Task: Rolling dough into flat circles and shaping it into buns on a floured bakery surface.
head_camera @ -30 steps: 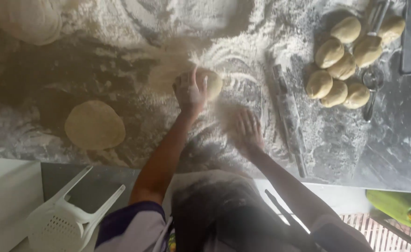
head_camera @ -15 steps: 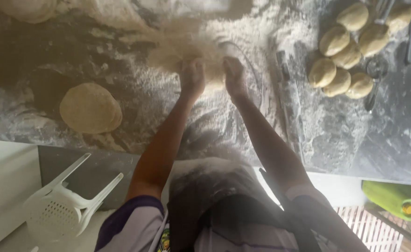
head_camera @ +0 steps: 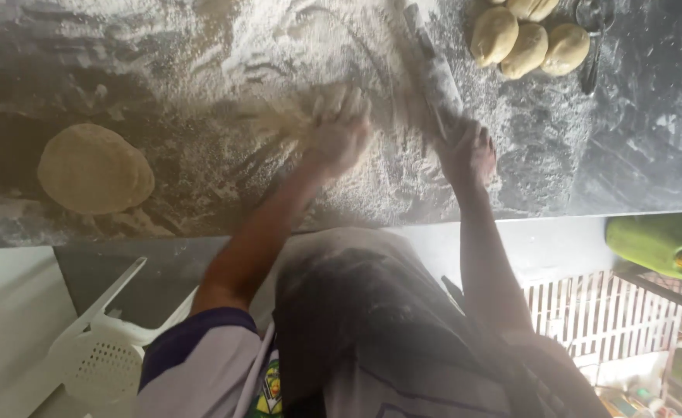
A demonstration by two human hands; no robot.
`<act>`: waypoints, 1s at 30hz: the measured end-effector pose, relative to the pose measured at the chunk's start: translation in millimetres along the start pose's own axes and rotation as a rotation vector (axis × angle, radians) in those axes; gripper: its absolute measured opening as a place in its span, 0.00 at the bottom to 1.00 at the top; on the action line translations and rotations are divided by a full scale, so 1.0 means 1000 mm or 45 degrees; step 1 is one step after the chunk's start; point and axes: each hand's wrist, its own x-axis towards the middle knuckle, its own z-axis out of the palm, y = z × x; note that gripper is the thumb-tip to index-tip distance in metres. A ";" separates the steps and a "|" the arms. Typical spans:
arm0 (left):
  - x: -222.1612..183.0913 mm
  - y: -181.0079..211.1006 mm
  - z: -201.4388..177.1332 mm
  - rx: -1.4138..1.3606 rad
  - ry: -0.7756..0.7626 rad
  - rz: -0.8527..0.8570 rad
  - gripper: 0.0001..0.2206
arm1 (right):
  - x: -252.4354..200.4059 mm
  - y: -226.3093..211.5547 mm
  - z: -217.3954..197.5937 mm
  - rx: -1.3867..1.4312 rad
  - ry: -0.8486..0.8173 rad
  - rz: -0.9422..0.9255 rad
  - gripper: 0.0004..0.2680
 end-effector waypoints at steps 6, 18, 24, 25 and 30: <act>-0.019 -0.074 -0.032 0.071 0.794 -0.113 0.13 | -0.018 -0.072 -0.009 -0.182 -0.160 -0.407 0.10; 0.005 -0.151 0.003 0.312 0.593 -0.739 0.11 | 0.065 -0.032 0.107 0.019 0.668 -0.245 0.10; -0.014 -0.125 -0.012 0.405 0.337 -0.747 0.17 | 0.060 -0.047 0.111 0.131 0.365 -0.006 0.13; -0.009 -0.140 -0.007 0.467 0.653 -0.569 0.12 | 0.075 -0.048 0.126 0.026 0.406 -0.009 0.11; 0.017 -0.159 0.012 0.346 0.655 -0.658 0.10 | 0.083 -0.035 0.118 0.012 0.220 0.061 0.09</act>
